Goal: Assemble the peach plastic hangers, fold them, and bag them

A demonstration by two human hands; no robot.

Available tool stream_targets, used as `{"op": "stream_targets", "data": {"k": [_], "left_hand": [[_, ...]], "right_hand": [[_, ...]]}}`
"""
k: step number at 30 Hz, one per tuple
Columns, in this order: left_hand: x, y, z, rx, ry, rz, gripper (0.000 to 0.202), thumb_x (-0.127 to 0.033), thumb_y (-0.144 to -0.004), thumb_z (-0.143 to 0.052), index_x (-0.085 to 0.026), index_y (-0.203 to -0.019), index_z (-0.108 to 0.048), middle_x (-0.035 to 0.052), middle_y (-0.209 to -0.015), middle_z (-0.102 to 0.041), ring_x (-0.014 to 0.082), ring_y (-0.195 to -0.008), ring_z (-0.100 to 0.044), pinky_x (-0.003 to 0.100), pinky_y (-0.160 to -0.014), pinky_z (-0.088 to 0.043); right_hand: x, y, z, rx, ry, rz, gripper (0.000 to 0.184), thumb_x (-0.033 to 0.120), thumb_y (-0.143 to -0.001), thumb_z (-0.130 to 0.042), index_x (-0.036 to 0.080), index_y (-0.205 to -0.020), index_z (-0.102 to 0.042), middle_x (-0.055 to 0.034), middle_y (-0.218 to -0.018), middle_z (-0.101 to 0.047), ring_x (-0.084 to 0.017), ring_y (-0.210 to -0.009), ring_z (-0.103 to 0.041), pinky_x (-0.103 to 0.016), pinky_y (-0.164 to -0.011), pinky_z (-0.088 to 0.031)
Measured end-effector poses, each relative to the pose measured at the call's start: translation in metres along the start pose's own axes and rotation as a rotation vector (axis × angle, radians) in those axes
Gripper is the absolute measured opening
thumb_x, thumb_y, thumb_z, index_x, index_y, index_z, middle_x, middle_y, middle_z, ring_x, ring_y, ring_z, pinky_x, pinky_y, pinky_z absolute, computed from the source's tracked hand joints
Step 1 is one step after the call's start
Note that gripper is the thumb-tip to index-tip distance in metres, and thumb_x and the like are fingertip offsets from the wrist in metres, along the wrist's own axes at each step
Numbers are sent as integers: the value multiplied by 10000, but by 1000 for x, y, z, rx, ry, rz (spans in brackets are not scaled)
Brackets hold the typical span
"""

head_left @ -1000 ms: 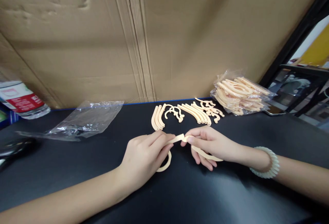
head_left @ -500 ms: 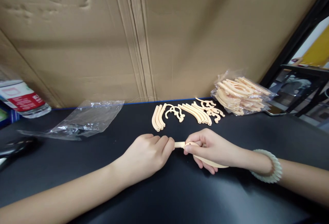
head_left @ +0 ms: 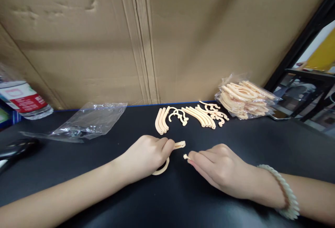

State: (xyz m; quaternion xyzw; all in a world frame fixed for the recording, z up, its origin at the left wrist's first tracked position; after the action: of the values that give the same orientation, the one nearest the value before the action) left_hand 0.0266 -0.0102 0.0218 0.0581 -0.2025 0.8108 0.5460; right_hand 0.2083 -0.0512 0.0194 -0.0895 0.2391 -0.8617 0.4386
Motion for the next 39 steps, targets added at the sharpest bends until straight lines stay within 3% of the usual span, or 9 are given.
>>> {"op": "stream_targets", "data": {"k": [3,9,14,18,21,26,31,36,39], "left_hand": [[2,-1,-2,-42,343,131,296,-168,-992,-320,-163,-839,-574,-2,-640,-585,138,-494,-519,247,-472,-378],[14,-1,-21,-2,1256,672,340,-432,-967,-397,-172,-851,-582,-40,-568,-540,104,-455,-490,206,-461,-372],[20,0,-27,-76,1548,786,377,-509,-923,-459,-154,-874,-578,-21,-584,-589,94,-428,-499,202,-448,-374],[21,0,-25,-109,1561,796,390,-528,-917,-478,-152,-889,-579,-10,-602,-615,99,-442,-521,205,-449,-386],[23,0,-24,-139,1564,829,367,-513,-911,-499,-155,-891,-578,-17,-597,-615,103,-448,-544,204,-445,-398],[25,-1,-24,-185,1551,888,333,-496,-882,-552,-163,-880,-556,-26,-606,-621,123,-499,-604,228,-496,-485],[27,-1,-25,-250,1529,876,306,-462,-871,-593,-170,-892,-505,-28,-636,-648,97,-493,-595,195,-477,-497],[27,0,-24,-282,1539,853,271,-422,-890,-594,-175,-919,-485,-14,-720,-670,108,-586,-641,193,-516,-542],[27,0,-22,-292,1555,834,248,-401,-909,-579,-181,-923,-465,-12,-751,-676,107,-614,-656,195,-546,-558]], "right_hand": [[-7,-1,3,-68,-83,-34,249,170,-979,-418,161,-836,-622,-12,-638,-608,-119,-526,-516,-265,-489,-366],[-28,-5,24,-357,-171,-116,130,147,-915,-539,201,-928,-656,-50,-809,-628,-151,-713,-597,-278,-623,-496],[-67,2,42,-545,105,-187,259,49,-860,-538,239,-970,-676,-54,-877,-641,-176,-787,-630,-308,-694,-515],[-116,10,36,-359,196,-394,325,24,-787,-457,203,-929,-689,-89,-1004,-640,-232,-899,-633,-379,-775,-523],[-133,14,25,-193,133,-490,334,-1,-731,-412,181,-811,-681,-74,-904,-664,-235,-880,-634,-397,-796,-517],[-109,10,10,-183,40,-412,306,8,-746,-419,173,-831,-662,-81,-887,-659,-244,-882,-612,-414,-796,-505],[-59,1,-2,-252,-135,-183,378,8,-816,-444,176,-1117,-597,-91,-1041,-640,-219,-984,-582,-381,-859,-489],[-24,-3,-6,-66,-105,182,361,72,-880,-513,125,-1236,-539,-123,-1215,-617,-217,-934,-541,-372,-796,-464],[-19,-4,-5,38,-76,226,328,202,-941,-533,99,-1252,-530,-109,-1165,-653,-217,-914,-519,-373,-788,-440]]}}
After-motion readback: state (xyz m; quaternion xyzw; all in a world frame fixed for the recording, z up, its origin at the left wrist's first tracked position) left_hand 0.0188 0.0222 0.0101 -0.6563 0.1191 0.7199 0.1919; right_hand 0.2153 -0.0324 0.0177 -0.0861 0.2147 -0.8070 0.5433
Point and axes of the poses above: each hand's wrist, its own y-axis away from the middle knuckle, its own z-axis out of the back of the hand, x = y × z, the point moved 3 cm from there along -y, towards the middle knuckle
